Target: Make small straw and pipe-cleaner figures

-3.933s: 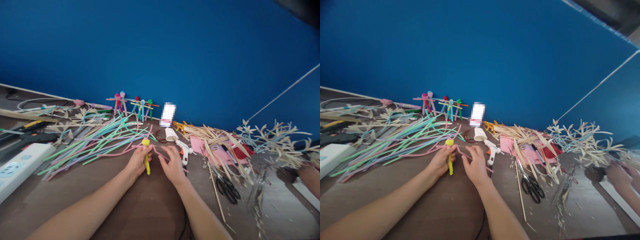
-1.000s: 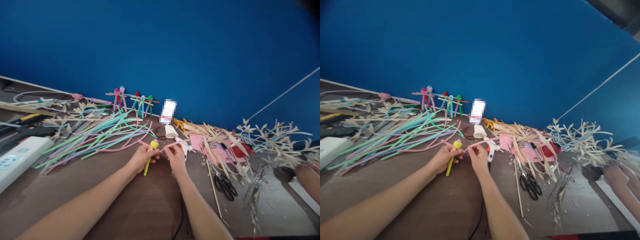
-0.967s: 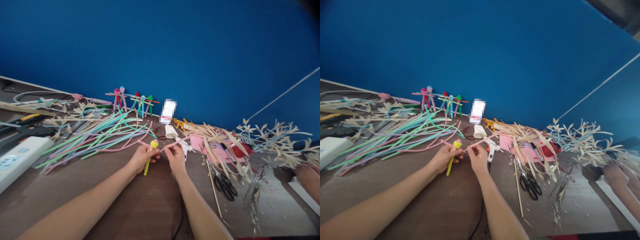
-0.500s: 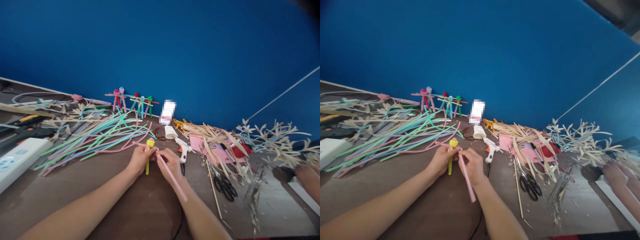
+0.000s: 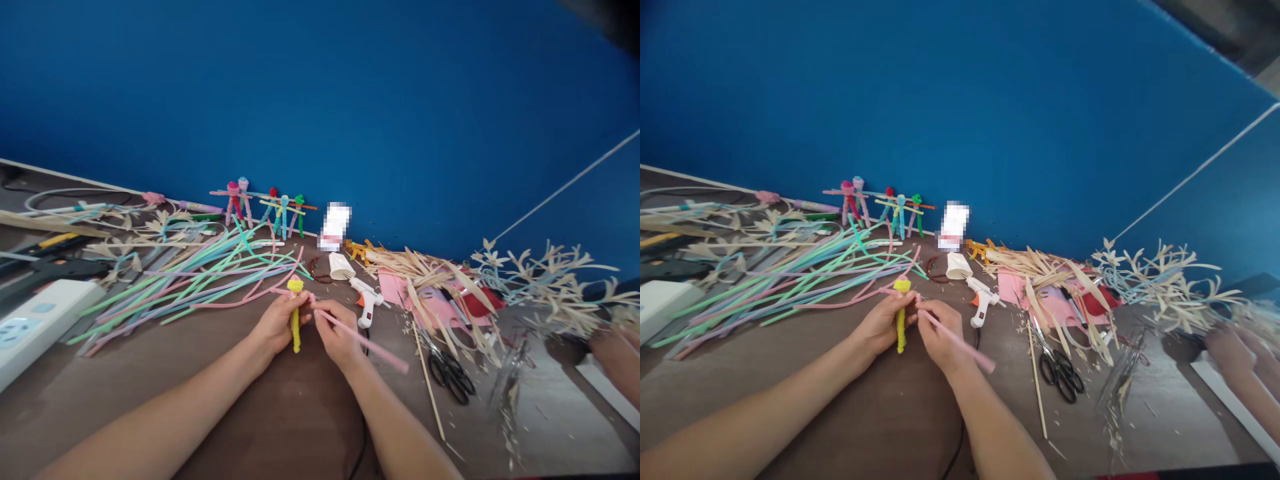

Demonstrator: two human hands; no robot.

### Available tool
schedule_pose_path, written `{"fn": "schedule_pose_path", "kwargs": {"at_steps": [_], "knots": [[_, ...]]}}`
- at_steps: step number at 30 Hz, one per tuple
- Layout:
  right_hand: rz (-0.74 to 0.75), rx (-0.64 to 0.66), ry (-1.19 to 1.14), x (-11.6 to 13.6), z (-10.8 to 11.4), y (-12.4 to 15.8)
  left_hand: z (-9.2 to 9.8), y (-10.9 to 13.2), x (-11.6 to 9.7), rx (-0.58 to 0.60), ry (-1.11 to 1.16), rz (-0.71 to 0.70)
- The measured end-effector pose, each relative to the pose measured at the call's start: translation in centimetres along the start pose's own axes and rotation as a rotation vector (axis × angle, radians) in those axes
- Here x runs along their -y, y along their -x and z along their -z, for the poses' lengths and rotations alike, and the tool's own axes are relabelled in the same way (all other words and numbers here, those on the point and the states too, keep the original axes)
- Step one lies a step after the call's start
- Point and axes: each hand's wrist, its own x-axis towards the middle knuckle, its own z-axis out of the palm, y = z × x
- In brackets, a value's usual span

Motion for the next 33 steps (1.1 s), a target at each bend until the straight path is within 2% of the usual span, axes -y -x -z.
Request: {"fn": "schedule_pose_path", "kwargs": {"at_steps": [5, 10, 13, 16, 20, 23, 29, 33], "knots": [[-0.130, -0.031, -0.185, -1.0, -0.4, 0.0, 0.1, 0.0, -0.1, -0.021, 0.027, 0.037], [-0.382, -0.042, -0.500, -1.6, -1.0, -0.1, 0.1, 0.1, -0.1, -0.055, 0.057, 0.054], [-0.513, -0.057, -0.721, -1.6, -1.1, -0.4, 0.2, 0.1, -0.1, -0.033, 0.049, 0.052], [-0.564, -0.077, -0.817, -1.7, -0.8, -0.7, 0.2, 0.1, -0.2, 0.017, -0.031, 0.049], [-0.572, -0.136, -0.780, -2.0, -0.2, -0.9, 0.2, 0.2, -0.2, 0.104, -0.219, -0.009], [-0.561, -0.160, -0.687, -2.2, 0.1, -1.0, -0.1, 0.3, -0.1, 0.120, -0.341, -0.083], [-0.366, -0.164, -0.350, -2.3, 0.2, -0.7, -0.5, 0.5, 0.3, -0.026, -0.564, -0.225], [-0.266, -0.155, -0.146, -1.7, 0.3, -0.6, -0.3, 0.4, 0.6, -0.073, -0.629, -0.302]]}}
